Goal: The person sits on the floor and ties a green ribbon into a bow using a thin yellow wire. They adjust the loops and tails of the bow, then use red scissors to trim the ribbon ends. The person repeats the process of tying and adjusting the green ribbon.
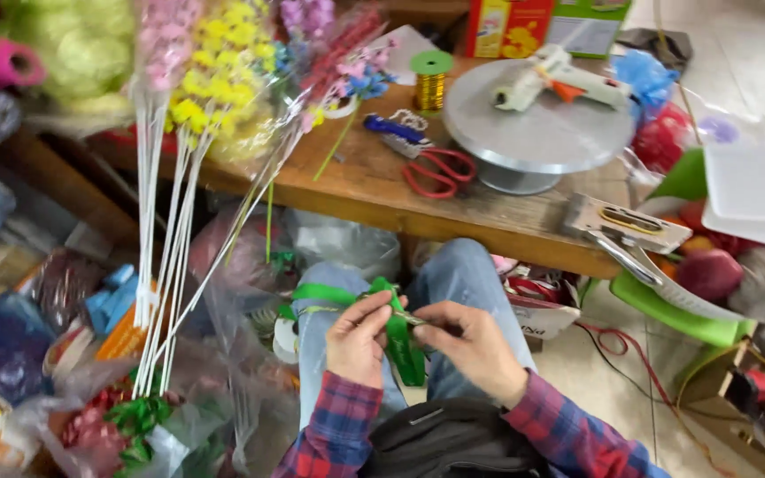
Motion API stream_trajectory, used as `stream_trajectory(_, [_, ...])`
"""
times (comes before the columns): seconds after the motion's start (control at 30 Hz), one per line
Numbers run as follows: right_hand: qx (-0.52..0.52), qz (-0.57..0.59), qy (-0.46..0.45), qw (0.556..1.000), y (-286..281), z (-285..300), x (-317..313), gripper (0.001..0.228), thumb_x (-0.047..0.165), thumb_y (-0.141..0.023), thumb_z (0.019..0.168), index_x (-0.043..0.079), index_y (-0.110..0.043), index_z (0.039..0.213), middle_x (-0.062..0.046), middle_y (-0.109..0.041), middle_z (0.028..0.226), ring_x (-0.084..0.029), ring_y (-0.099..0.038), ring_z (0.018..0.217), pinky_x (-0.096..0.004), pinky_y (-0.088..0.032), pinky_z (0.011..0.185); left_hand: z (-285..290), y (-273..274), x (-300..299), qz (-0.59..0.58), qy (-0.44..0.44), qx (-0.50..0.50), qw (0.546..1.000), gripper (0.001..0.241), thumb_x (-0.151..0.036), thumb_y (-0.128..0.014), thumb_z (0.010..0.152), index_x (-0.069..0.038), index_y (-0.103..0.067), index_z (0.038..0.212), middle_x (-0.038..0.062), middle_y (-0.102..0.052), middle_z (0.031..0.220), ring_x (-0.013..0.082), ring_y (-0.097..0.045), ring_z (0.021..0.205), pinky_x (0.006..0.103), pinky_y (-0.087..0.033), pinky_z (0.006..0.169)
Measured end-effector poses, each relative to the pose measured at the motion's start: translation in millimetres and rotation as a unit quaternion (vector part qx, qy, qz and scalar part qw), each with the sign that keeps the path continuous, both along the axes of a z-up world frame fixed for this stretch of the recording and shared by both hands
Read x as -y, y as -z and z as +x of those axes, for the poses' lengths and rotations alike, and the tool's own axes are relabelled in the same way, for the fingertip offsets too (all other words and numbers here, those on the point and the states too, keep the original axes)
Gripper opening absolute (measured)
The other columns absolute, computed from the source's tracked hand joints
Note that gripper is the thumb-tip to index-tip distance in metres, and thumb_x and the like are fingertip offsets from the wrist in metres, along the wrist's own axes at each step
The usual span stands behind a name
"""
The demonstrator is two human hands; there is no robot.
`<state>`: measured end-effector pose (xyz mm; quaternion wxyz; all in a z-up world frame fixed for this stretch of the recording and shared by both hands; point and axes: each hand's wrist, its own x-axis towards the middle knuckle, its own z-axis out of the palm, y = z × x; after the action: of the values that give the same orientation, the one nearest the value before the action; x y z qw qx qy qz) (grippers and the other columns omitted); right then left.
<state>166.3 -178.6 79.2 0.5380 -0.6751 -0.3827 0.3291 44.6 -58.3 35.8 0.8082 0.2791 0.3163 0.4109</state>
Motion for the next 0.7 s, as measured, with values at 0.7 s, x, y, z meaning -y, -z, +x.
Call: stream_trajectory(0.7, [-0.059,0.056,0.162,0.983,-6,68,67,0.018,0.020,-0.064,0.109,0.012,-0.071,0.095,0.002,-0.053,0.058,-0.005,-0.042,0.046,-0.022,-0.024,0.041,-17,34,3,-0.080,0.056,-0.065,0.993,0.027,-0.001,-0.078,0.081,0.006,-0.080,0.107,0.019,-0.080,0.100,0.0277,-0.076,0.084,0.0376,-0.066,0.070])
